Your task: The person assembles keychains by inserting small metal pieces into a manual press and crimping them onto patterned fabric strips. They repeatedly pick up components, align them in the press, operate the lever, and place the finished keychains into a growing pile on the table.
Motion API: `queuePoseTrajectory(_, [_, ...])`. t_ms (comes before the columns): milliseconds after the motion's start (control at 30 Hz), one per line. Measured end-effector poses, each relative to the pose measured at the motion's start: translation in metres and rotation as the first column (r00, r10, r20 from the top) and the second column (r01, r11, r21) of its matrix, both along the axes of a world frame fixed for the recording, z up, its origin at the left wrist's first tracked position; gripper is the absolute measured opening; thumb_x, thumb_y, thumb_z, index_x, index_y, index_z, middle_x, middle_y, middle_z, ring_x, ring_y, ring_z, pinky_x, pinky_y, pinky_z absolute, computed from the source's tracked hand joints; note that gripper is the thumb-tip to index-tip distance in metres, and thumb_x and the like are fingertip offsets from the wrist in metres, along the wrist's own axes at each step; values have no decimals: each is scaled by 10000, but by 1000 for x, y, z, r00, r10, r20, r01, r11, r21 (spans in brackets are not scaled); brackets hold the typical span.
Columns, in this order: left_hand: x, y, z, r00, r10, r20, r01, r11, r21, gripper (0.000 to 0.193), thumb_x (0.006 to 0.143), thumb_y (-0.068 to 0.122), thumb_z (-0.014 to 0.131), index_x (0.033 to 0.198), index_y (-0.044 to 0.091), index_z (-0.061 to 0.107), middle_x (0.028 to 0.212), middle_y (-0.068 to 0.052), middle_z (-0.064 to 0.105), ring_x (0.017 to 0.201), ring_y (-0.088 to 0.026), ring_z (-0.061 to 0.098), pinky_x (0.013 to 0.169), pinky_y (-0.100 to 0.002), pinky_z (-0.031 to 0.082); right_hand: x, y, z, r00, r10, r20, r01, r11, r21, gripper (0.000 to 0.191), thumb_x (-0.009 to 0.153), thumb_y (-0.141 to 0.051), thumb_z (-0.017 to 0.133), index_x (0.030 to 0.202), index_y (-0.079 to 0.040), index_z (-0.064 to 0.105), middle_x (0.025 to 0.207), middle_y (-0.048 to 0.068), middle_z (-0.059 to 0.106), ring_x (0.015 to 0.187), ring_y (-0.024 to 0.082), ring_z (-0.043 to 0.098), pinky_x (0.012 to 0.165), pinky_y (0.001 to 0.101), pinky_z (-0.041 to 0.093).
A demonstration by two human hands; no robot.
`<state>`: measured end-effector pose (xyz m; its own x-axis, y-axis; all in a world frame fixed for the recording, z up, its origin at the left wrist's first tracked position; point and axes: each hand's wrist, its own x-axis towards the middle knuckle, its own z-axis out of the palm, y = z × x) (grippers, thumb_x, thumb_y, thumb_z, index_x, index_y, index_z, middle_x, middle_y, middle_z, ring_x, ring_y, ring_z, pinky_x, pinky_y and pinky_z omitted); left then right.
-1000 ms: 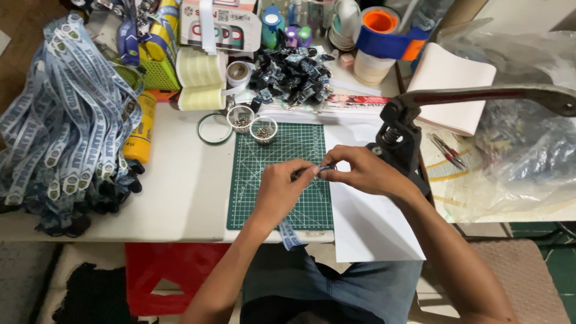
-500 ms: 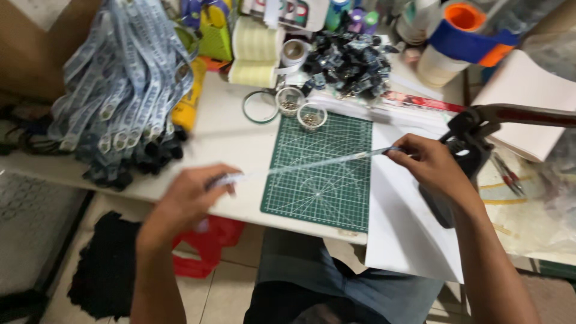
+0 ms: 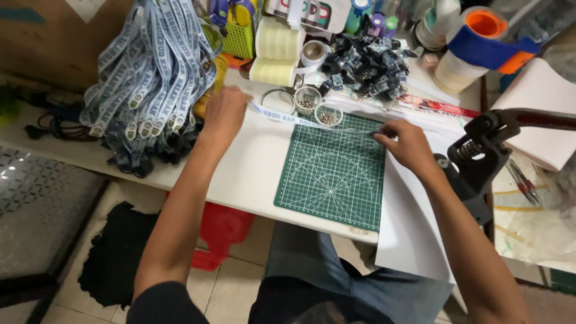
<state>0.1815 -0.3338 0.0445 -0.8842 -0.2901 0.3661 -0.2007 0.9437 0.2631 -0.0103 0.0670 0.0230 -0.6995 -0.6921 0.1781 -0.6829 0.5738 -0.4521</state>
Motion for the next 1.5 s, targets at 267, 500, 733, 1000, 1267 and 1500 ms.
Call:
queuePoseTrajectory(267, [18,-6,-4,966,-140,-216,150,988,31,389,786,86,750,1170,23,732,1180,-181,715,1156,-373,618,955,-472,513,15,-9,-3,983,-62,-171,94,978,186,263,858,-291,791,1072,-141,763,1104,112,708,999,333,679,809,480,529])
queuePoseTrajectory(500, [86,-13,34,877,180,-446,-106,977,185,227,959,99,713,1171,29,755,1077,-185,737,1014,-363,679,892,-449,529,27,-24,17,955,3,-296,36,991,126,338,851,-350,786,1090,-113,766,1075,134,712,926,339,688,739,487,520])
queuePoseTrajectory(733, [125,-41,58,714,503,-487,-454,862,225,150,971,153,704,1064,58,773,967,-134,747,857,-303,711,775,-433,565,11,-111,20,953,171,-251,-162,985,56,170,951,-284,700,1010,-156,795,1061,93,745,891,344,701,744,461,545])
queuePoseTrajectory(1000, [157,-28,45,775,622,-116,-597,779,192,183,869,260,795,912,83,801,832,-121,754,774,-324,727,716,-449,567,-6,-173,13,959,209,-189,-88,859,505,107,791,-226,767,869,-271,825,885,79,755,848,324,732,679,459,570])
queuePoseTrajectory(1267, [169,8,-10,747,665,-4,-664,746,49,322,844,407,801,907,93,779,913,-117,739,829,-339,718,694,-466,568,-4,-166,8,956,206,-207,-89,880,467,91,851,-226,717,855,-243,806,885,83,762,838,333,735,680,472,561])
queuePoseTrajectory(1500, [158,3,-46,725,682,-96,-689,723,-61,198,886,286,771,1011,133,759,988,-73,689,959,-305,680,758,-461,572,-1,-164,10,952,209,-223,-82,878,472,122,841,-242,720,879,-297,822,884,77,763,838,326,732,683,462,568])
